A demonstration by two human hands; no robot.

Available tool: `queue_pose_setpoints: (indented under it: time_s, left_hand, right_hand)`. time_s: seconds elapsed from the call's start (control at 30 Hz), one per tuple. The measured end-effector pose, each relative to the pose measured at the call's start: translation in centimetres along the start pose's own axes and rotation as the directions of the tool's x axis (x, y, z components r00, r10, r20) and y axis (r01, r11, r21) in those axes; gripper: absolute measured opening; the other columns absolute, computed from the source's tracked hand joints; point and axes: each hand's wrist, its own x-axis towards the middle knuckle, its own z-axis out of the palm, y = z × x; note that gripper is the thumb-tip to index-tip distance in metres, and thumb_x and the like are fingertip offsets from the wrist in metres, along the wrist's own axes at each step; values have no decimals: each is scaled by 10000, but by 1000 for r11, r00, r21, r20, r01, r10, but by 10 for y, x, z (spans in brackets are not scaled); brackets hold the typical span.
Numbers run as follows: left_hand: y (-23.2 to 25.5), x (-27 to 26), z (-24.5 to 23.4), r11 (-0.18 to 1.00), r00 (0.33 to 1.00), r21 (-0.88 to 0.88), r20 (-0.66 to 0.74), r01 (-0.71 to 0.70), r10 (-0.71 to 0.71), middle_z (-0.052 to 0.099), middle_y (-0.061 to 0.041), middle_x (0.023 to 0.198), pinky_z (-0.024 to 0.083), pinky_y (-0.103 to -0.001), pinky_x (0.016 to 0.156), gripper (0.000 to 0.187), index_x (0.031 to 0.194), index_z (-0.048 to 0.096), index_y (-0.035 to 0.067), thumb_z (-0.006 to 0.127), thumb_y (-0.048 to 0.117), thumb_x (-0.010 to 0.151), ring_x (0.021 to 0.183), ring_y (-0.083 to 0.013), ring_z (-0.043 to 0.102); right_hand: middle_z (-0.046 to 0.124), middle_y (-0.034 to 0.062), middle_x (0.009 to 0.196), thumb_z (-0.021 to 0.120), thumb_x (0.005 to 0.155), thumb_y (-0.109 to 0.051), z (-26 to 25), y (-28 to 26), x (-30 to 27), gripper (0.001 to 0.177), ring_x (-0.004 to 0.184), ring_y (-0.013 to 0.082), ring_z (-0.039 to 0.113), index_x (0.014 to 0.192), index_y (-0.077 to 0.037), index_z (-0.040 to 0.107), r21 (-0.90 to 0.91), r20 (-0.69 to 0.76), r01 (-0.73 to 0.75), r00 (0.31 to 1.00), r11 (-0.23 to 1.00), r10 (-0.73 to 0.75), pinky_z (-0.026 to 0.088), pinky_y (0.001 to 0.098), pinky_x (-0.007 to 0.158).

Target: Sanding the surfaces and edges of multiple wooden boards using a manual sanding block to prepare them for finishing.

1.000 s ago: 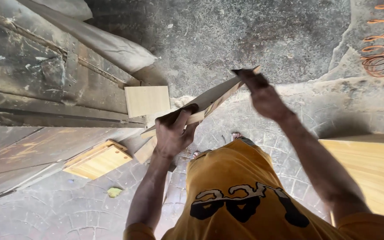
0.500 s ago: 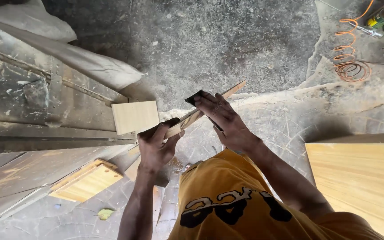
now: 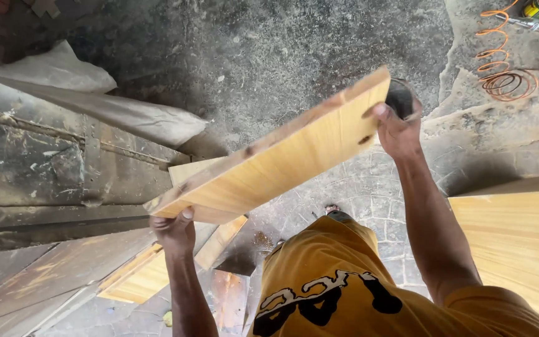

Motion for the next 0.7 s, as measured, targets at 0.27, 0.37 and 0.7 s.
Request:
queue_pose_setpoints:
  time_s: [0.27,0.37,0.7]
  left_hand:
    - [83,2,115,756,977,634,209,-162,33,601,-366,1314,451,-610,1054,746,1392,534,-83,871,14,733,1271,-546,535]
    - [65,-6,180,731,913,589,390,-345,117,706,-295,1187,593,-550,930,990,1420,570,2,987,311,577,1046,-476,710]
    - [-33,-38,145,908,989,396,107,-134,99,762,-95,730,570,-282,641,296,940,811,118,970,119,690,687,-201,769]
  right_hand:
    - [759,205,984,871,796,10,78,-98,4,379,878,310,779,1121,93,693,-328,325,173,944,929,-61,616,375,844]
    - [765,223,1025,805,834,-8,113,-96,5,340,882,366,769,1155,57,716,-250,572,347,806,904,-151,612,448,772]
    - [643,204,1289,534,871,183,183,-153,-16,577,1207,402,567,1402,-43,557,-730,608,378,739,569,290,352,557,1105]
